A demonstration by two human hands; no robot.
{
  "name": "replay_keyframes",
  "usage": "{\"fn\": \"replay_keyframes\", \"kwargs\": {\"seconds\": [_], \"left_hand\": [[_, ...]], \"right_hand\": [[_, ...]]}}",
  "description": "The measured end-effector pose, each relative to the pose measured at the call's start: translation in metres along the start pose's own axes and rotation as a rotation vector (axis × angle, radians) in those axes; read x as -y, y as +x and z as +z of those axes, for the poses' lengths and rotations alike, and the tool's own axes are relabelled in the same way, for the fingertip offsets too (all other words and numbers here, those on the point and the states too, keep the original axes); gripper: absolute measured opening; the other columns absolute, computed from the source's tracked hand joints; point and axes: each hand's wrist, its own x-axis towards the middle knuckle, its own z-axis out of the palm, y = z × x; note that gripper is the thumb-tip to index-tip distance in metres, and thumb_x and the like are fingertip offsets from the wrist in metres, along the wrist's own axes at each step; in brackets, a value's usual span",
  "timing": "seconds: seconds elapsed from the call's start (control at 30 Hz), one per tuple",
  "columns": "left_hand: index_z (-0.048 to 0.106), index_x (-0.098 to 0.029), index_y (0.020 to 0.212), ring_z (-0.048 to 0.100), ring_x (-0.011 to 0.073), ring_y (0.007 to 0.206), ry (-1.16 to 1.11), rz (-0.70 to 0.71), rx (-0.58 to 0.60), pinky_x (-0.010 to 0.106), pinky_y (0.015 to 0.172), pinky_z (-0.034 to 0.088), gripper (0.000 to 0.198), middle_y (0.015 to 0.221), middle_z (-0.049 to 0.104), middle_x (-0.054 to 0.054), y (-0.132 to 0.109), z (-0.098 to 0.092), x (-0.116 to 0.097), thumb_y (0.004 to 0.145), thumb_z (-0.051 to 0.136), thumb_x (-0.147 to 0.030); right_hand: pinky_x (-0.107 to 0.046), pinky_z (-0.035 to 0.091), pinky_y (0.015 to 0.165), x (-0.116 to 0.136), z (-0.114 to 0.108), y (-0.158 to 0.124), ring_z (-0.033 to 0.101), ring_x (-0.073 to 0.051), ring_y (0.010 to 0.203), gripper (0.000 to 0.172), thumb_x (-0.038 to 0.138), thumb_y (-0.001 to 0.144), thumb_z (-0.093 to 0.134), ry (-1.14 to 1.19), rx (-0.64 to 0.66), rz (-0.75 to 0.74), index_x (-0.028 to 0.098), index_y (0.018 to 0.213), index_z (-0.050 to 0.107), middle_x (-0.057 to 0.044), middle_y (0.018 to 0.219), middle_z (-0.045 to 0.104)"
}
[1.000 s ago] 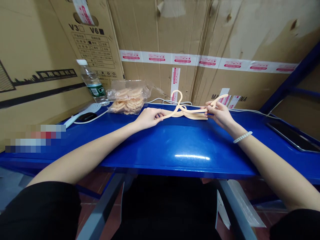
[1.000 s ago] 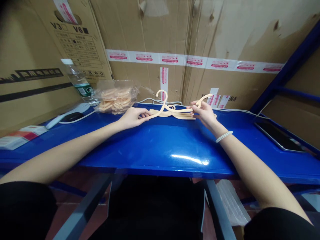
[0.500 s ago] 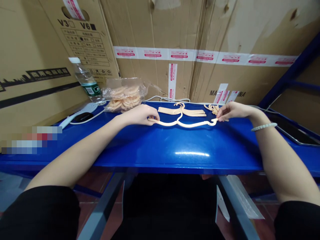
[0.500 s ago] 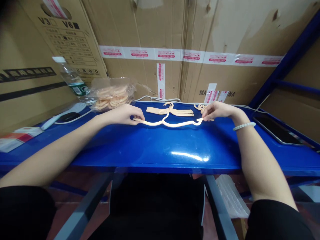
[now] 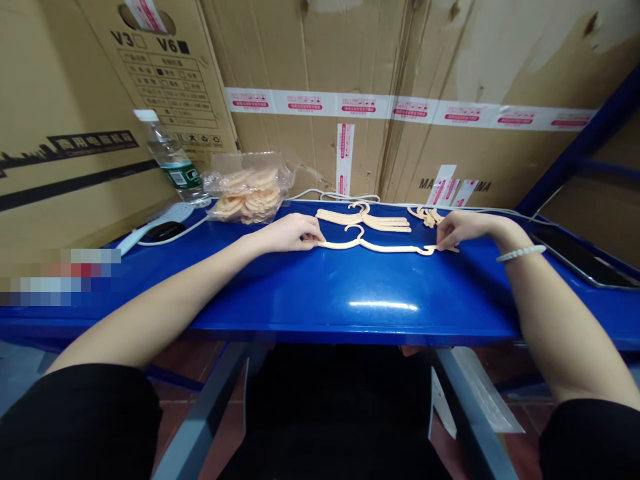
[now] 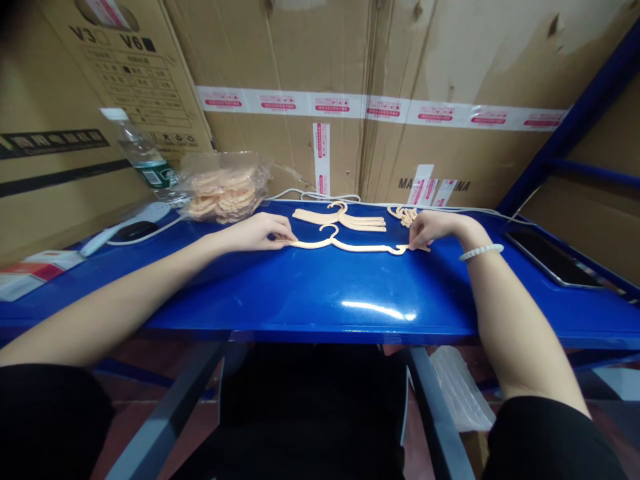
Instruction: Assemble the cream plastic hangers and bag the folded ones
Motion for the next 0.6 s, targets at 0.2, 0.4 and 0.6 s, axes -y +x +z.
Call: {"fn": "replay_keyframes", "kwargs": {"seconds": [0.2,0.4,0.6], "left_hand": [[0.078,-0.018,0.102,0.070,0.0180,0.084,0.082,-0.042,-0.045,0.029,0.078,0.055,0.023,0.099,0.073,0.008,-0.003,0.006,0.012,0.093,0.057,-0.022],[0.077,-0.019,0.100,0.068,0.0181,0.081,0.103,-0.118,-0.124,0.029,0.074,0.054,0.025,0.099,0.073,0.007,-0.007,0.014,0.020,0.090,0.054,-0.025],[0.073,-0.018,0.106,0.068,0.0242,0.103,0.085,-0.130,-0.228,0.037,0.093,0.055,0.028,0.108,0.073,0.009,-0.003,0.026,0.019,0.089,0.055,-0.031]], "right_hand": [[-0.032,0.048,0.062,0.002,0.006,0.014,0.069,-0.024,0.069,0.032,0.051,0.060,0.079,-0.046,-0.162,0.009,0.021,0.068,0.074,-0.004,0.068,0.074],[-0.030,0.049,0.060,0.006,0.009,0.014,0.069,-0.022,0.064,0.019,0.039,0.064,0.075,-0.065,-0.215,-0.004,0.021,0.067,0.072,-0.003,0.065,0.073],[-0.038,0.053,0.080,0.033,0.018,0.010,0.070,-0.029,0.087,0.025,0.025,0.078,0.061,-0.116,-0.464,-0.150,0.018,0.094,0.078,-0.010,0.093,0.076]]}}
